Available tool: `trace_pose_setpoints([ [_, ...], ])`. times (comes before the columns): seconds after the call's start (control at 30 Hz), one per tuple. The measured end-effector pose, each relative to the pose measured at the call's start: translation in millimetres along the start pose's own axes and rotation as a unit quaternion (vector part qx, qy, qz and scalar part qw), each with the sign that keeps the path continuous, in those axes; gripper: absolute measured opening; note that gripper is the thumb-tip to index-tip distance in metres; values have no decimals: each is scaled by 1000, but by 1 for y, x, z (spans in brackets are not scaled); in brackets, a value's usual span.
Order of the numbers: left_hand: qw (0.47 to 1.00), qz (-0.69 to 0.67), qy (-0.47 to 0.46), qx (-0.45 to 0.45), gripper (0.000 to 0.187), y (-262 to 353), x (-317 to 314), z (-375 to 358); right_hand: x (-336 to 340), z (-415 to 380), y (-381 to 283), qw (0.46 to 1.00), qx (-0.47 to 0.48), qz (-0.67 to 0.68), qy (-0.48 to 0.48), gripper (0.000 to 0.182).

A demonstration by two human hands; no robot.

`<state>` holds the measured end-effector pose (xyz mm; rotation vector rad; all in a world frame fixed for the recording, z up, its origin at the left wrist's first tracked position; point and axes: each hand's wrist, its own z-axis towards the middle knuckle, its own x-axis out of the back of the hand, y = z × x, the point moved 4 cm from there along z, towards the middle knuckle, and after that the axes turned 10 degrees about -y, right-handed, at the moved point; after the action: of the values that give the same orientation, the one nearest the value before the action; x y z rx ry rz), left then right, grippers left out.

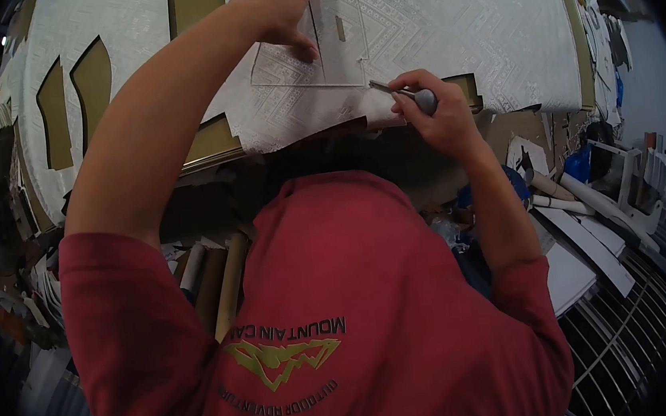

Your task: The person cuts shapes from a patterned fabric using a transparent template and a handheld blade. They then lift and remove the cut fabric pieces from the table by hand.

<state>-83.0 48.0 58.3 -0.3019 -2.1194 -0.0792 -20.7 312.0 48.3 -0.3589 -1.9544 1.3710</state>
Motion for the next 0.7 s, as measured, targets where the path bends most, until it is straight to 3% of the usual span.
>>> trace_pose_setpoints([
  [0.07,1000,-8,1,1,131,0,-2,-1,6,4,-10,995,7,-96,-21,18],
  [0.37,1000,-24,0,-7,132,6,-1,6,14,34,-18,984,26,-126,-121,17],
  [0.7,999,-29,-9,-17,133,9,-1,6,18,44,-19,975,65,-157,-146,15],
])
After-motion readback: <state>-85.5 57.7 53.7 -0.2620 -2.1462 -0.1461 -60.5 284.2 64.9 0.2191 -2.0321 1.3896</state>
